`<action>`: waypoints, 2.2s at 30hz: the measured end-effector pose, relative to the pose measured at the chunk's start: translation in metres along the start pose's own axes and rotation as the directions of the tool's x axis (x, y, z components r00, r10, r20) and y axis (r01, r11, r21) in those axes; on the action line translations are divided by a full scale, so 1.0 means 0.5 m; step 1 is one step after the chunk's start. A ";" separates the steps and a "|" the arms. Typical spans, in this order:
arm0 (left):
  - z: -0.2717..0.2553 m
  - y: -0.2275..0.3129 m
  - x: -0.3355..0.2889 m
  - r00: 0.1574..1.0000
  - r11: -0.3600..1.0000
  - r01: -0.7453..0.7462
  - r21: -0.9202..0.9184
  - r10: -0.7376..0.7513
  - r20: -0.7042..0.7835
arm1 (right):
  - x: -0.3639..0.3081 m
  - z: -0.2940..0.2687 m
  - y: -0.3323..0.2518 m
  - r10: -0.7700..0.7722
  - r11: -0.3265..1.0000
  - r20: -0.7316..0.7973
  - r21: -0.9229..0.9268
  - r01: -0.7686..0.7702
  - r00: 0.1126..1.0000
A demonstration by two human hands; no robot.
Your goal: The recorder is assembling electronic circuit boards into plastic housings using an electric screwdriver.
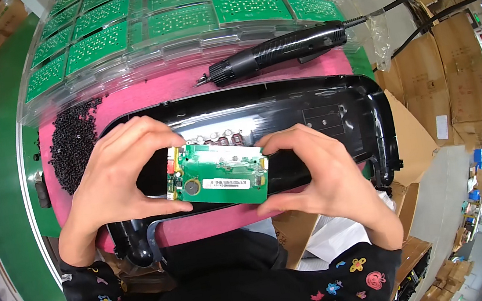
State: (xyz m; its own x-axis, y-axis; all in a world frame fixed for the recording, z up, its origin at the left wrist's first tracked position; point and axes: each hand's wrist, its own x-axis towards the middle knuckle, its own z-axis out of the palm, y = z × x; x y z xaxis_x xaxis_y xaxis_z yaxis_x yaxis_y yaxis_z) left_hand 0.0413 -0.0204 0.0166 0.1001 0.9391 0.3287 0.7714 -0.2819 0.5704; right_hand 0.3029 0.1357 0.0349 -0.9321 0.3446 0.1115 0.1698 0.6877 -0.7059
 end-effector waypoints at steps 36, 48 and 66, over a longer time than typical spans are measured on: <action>0.029 0.001 0.009 0.955 0.960 0.225 0.167 -0.251 0.158 | 0.034 0.050 0.076 0.003 0.998 -0.091 -0.057 -0.008 0.996; 0.025 -0.003 0.003 0.949 0.958 0.238 0.159 -0.264 0.174 | 0.036 0.056 0.070 0.017 0.998 -0.095 -0.059 -0.023 0.995; 0.032 -0.004 -0.025 0.976 0.963 0.160 0.217 -0.187 0.113 | 0.042 0.048 0.049 0.106 0.986 -0.034 -0.123 -0.110 0.994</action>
State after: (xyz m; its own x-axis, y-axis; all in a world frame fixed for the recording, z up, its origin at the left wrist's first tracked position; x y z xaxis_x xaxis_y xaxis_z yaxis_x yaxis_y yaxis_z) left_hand 0.0486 -0.0282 -0.0005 0.0242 0.9913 0.1291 0.8952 -0.0790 0.4386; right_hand 0.2797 0.1445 0.0032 -0.8972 0.4375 0.0598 0.3090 0.7188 -0.6227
